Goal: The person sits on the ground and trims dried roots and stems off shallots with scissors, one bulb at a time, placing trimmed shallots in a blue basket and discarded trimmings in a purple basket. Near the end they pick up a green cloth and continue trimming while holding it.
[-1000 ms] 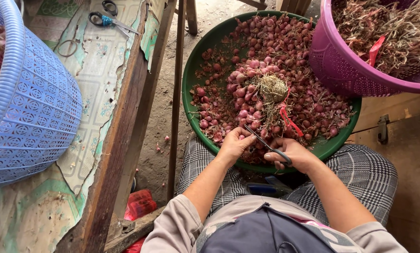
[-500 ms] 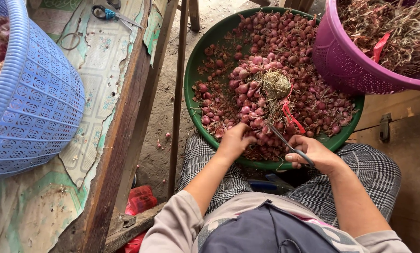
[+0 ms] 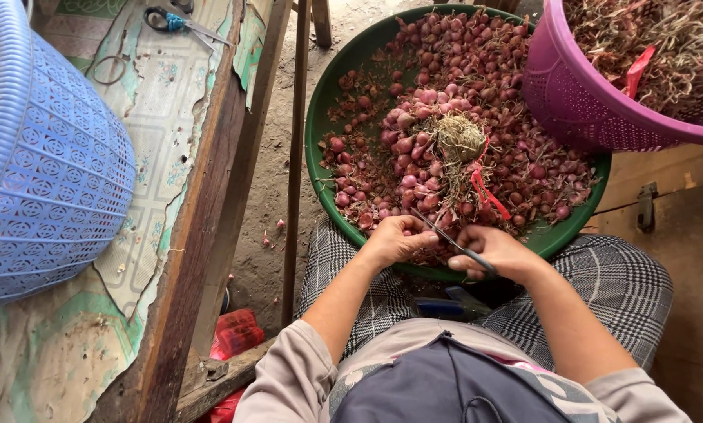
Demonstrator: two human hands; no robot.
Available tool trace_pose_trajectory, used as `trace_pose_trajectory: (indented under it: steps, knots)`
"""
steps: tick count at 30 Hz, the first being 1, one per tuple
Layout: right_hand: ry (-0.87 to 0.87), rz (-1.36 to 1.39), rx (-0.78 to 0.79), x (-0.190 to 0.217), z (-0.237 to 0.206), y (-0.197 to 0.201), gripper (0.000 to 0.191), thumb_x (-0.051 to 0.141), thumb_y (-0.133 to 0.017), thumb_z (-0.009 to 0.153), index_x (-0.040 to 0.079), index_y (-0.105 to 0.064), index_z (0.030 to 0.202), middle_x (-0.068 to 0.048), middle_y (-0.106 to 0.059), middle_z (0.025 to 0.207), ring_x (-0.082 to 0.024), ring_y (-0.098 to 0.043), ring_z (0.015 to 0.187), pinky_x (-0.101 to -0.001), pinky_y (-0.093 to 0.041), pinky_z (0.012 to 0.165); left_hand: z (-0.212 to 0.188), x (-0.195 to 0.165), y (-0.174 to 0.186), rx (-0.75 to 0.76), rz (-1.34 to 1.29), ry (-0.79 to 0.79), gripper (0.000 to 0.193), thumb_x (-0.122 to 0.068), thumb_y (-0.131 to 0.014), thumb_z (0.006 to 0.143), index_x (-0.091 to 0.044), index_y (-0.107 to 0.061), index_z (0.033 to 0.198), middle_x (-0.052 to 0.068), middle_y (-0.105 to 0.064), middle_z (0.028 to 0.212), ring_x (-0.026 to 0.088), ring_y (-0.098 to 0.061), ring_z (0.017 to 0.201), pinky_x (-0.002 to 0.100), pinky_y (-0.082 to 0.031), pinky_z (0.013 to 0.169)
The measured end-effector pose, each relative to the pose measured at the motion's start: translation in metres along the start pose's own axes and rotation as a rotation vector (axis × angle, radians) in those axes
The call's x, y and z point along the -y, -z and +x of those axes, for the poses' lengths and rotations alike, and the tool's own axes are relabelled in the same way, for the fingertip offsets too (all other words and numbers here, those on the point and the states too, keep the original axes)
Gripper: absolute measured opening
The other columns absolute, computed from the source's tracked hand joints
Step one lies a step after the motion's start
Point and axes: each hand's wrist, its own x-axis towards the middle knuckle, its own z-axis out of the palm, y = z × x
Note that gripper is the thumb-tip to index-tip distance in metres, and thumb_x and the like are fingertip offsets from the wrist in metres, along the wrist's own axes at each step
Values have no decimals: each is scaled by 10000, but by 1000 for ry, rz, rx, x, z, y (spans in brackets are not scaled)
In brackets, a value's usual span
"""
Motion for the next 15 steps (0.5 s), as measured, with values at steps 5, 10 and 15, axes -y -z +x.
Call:
trace_pose_trajectory:
  steps: [5,10,15]
  knots:
    - [6,-63,-86,3,5,-3,460,228,-921,685,-3,-627,953,-67,-607,604,-138,-543,508,-292,-423,476,-5,-7,2,61,-194,49,284,-198,-820,874,-5,-708,1050,-33,-619,703,21,-439,508,210,-294,428]
    - [33,3,-58,5,-8,1,451,219,-919,683,7,-615,941,-30,-623,612,-116,-558,520,-272,-431,487,-1,-1,-3,94,-279,99,271,-206,-757,915,-17,-684,1096,-7,-654,755,29,-439,494,207,-281,422]
    - [106,-49,-43,11,-8,-6,439,230,-905,677,63,-629,975,33,-622,647,-54,-578,573,-238,-467,521,2,8,-2,115,-337,95,227,-194,-746,924,-19,-677,1051,1,-611,738,43,-427,486,212,-272,415]
